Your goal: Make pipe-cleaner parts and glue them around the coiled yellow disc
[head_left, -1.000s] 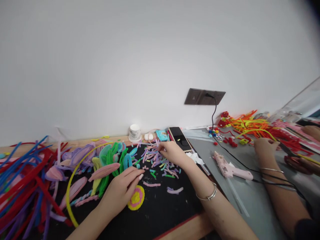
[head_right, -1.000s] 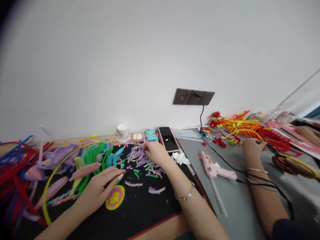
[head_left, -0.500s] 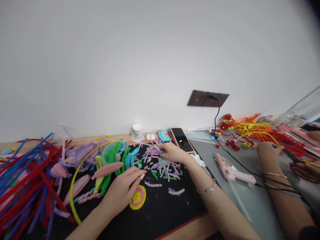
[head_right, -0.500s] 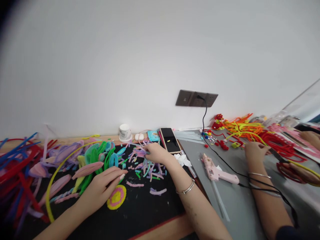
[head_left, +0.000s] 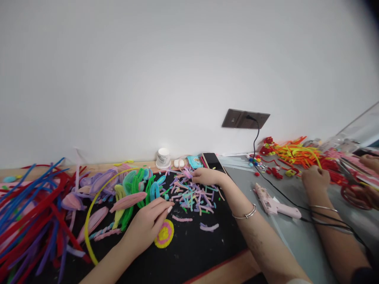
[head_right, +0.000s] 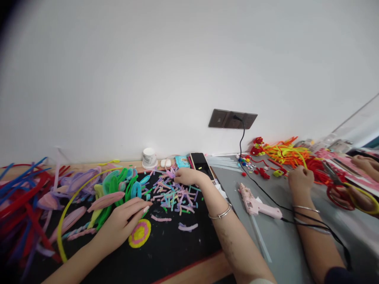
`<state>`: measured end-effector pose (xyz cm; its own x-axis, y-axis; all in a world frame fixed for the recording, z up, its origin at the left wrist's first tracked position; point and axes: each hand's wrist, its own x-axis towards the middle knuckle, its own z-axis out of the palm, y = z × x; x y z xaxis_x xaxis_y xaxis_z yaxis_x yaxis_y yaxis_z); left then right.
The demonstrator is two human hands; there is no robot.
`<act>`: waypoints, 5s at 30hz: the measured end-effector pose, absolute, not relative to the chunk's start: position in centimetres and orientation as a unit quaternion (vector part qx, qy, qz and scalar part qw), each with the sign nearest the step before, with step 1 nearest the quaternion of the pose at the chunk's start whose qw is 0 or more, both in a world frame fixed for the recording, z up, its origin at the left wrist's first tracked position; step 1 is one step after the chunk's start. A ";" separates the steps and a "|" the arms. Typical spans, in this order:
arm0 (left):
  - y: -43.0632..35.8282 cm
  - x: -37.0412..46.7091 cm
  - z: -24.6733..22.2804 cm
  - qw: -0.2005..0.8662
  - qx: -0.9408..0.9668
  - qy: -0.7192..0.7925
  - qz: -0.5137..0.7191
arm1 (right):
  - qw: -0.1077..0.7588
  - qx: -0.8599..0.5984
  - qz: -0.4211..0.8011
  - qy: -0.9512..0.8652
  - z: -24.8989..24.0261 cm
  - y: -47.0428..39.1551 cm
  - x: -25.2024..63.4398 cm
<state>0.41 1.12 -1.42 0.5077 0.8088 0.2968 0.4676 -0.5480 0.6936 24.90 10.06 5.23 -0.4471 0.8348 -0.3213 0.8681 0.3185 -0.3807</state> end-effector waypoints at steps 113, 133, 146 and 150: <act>0.9 1.3 -0.5 0.527 0.679 0.426 0.282 | -0.388 0.436 -0.400 0.707 -0.1 1.3 19.2; 0.5 1.6 0.3 0.568 0.638 0.420 0.306 | -0.390 0.461 -0.417 0.680 -0.1 1.0 19.0; 0.5 0.7 0.5 0.818 0.417 0.311 0.245 | -0.433 0.312 -0.396 0.747 1.3 0.7 19.3; 0.3 0.3 0.5 0.850 0.389 0.291 0.205 | -0.423 0.295 -0.441 0.735 1.4 0.7 19.3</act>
